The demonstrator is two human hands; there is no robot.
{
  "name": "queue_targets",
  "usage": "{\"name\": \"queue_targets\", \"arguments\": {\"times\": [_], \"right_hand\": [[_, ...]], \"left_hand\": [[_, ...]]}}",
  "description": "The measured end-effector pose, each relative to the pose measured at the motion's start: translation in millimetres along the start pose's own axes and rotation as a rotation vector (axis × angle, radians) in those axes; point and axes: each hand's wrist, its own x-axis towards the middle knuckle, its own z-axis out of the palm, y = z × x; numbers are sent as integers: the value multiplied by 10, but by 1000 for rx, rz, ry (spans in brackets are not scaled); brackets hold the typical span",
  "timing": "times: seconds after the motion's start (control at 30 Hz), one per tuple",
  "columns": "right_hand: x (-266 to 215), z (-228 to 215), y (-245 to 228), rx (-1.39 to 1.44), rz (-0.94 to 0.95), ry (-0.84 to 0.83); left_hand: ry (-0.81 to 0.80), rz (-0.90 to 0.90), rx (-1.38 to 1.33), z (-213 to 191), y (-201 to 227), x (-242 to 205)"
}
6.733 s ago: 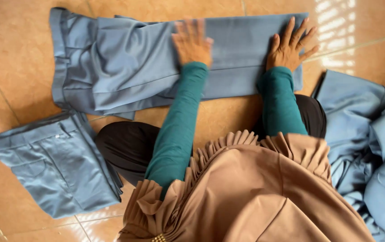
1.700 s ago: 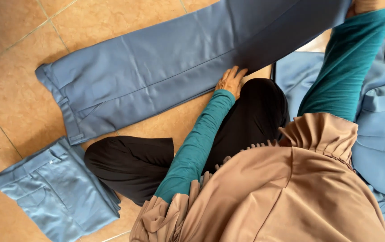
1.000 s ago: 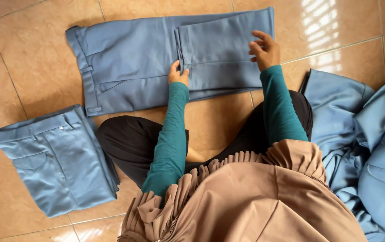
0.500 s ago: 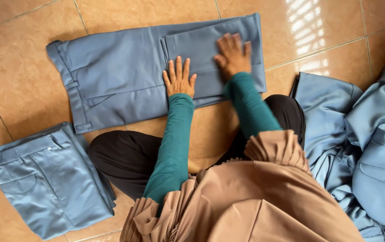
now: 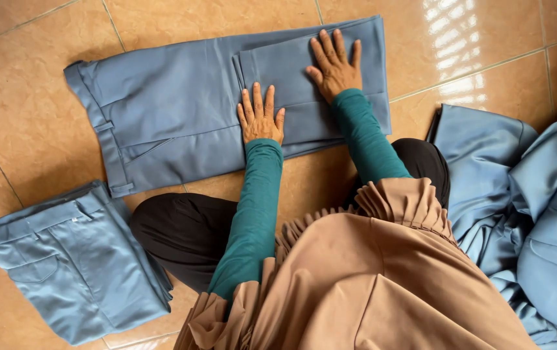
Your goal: Folding and stacking blue trousers while sitting on the floor.
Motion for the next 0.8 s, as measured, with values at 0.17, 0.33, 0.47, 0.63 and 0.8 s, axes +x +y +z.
{"name": "queue_targets", "arguments": {"times": [0.17, 0.33, 0.47, 0.63, 0.8], "right_hand": [[39, -267, 719, 65, 288, 0], [-29, -30, 1323, 103, 377, -16], [-317, 489, 1693, 252, 246, 457], [-775, 968, 2110, 366, 507, 227], [-794, 1168, 2293, 756, 601, 112]], "left_hand": [[-63, -6, 24, -1, 9, 17], [4, -40, -56, 82, 13, 19], [39, -30, -25, 136, 10, 9], [-224, -88, -133, -14, 40, -264], [-227, -125, -362, 101, 53, -932]]}}
